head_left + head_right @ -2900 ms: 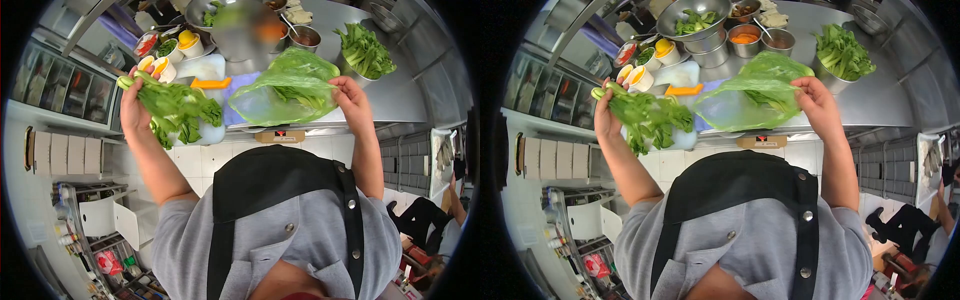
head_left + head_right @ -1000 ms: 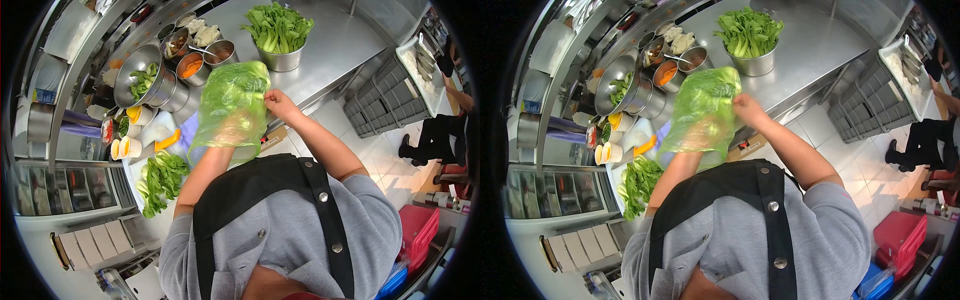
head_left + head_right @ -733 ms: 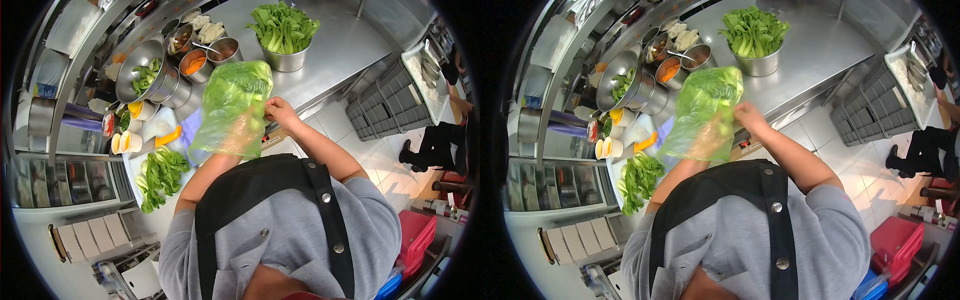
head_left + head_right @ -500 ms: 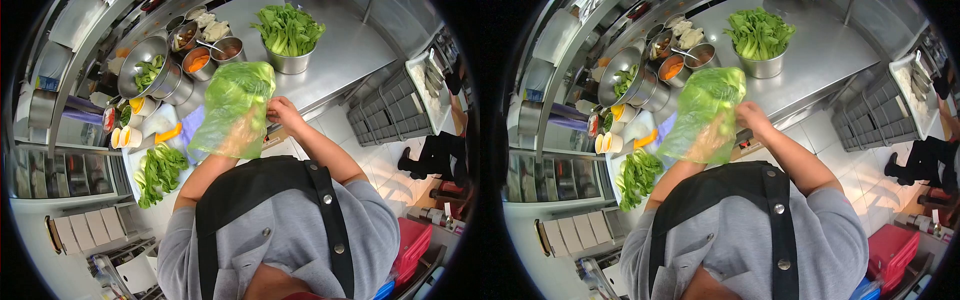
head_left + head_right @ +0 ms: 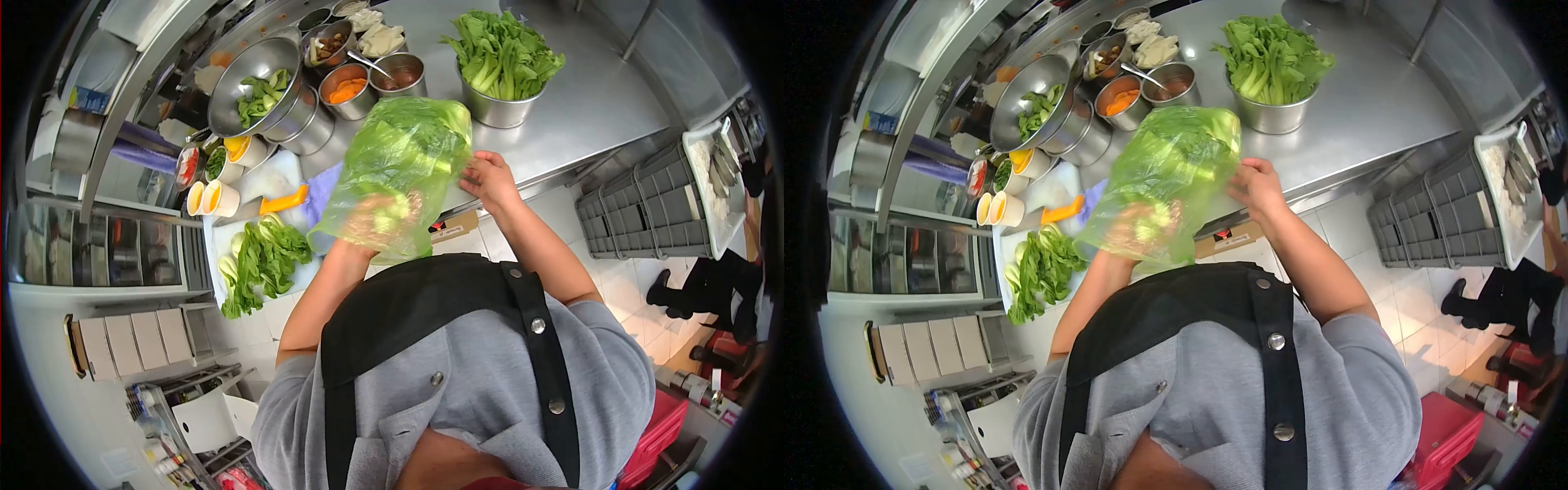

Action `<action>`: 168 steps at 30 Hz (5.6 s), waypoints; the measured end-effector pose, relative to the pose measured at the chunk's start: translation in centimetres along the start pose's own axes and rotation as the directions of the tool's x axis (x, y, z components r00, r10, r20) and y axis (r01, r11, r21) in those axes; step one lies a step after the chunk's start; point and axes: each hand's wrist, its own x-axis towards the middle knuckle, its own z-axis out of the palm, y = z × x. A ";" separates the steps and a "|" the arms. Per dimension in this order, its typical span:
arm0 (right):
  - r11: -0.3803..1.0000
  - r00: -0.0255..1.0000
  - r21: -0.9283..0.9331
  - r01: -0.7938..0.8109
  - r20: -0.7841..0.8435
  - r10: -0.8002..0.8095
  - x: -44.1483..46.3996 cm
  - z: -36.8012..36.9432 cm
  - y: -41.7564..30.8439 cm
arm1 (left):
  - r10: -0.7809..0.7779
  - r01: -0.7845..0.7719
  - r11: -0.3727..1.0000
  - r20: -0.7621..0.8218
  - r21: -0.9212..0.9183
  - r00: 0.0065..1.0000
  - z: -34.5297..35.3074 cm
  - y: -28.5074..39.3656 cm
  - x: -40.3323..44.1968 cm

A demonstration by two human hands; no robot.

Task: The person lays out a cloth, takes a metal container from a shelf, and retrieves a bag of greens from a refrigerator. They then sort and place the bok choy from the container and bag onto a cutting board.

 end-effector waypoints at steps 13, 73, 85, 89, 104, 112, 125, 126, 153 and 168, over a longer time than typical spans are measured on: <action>0.837 0.833 -0.180 0.516 0.334 -0.442 -2.7 1.8 -5.6 | -0.055 0.017 0.381 0.005 0.924 0.998 -5.5 8.1 -18.8; -0.075 0.447 -0.601 0.796 0.666 -0.597 -13.4 11.6 -9.8 | 0.262 -0.414 -0.058 0.414 0.909 0.872 1.9 6.8 -1.4; 0.078 0.504 -0.527 0.846 0.745 -0.438 -16.3 11.9 -8.7 | 0.050 -0.419 -0.005 0.419 0.908 0.907 1.5 1.5 0.3; 0.085 0.563 -0.581 0.809 0.728 -0.391 -17.0 12.1 -9.5 | 0.328 -0.526 -0.472 0.694 0.708 0.641 3.5 -0.2 2.4; -0.118 0.602 -0.656 0.746 0.739 -0.304 -18.6 11.2 -10.9 | 0.321 -0.403 -0.121 0.420 0.907 0.849 4.3 1.3 1.0; -0.159 0.597 -0.642 0.750 0.761 -0.254 -17.8 11.6 -10.5 | 0.107 -0.242 -0.718 0.447 0.653 0.888 3.2 2.1 1.9; -0.240 0.645 -0.684 0.689 0.730 -0.227 -16.4 11.9 -9.7 | -0.290 -0.277 -0.532 0.135 0.800 0.947 2.3 3.6 2.1; -0.264 0.612 -0.655 0.708 0.755 -0.235 -16.2 11.9 -9.7 | -0.302 -0.277 -0.535 0.126 0.798 0.945 2.6 3.8 1.9; 0.453 0.715 -0.566 0.689 0.634 -0.294 -9.7 11.8 -10.3 | 0.923 -0.424 0.229 -0.056 0.876 0.381 -5.2 20.0 -22.4; 0.563 0.642 -0.402 0.722 0.692 -0.330 -10.2 14.3 -10.9 | 0.837 0.785 -0.320 -0.229 0.531 0.496 -9.9 16.2 -12.5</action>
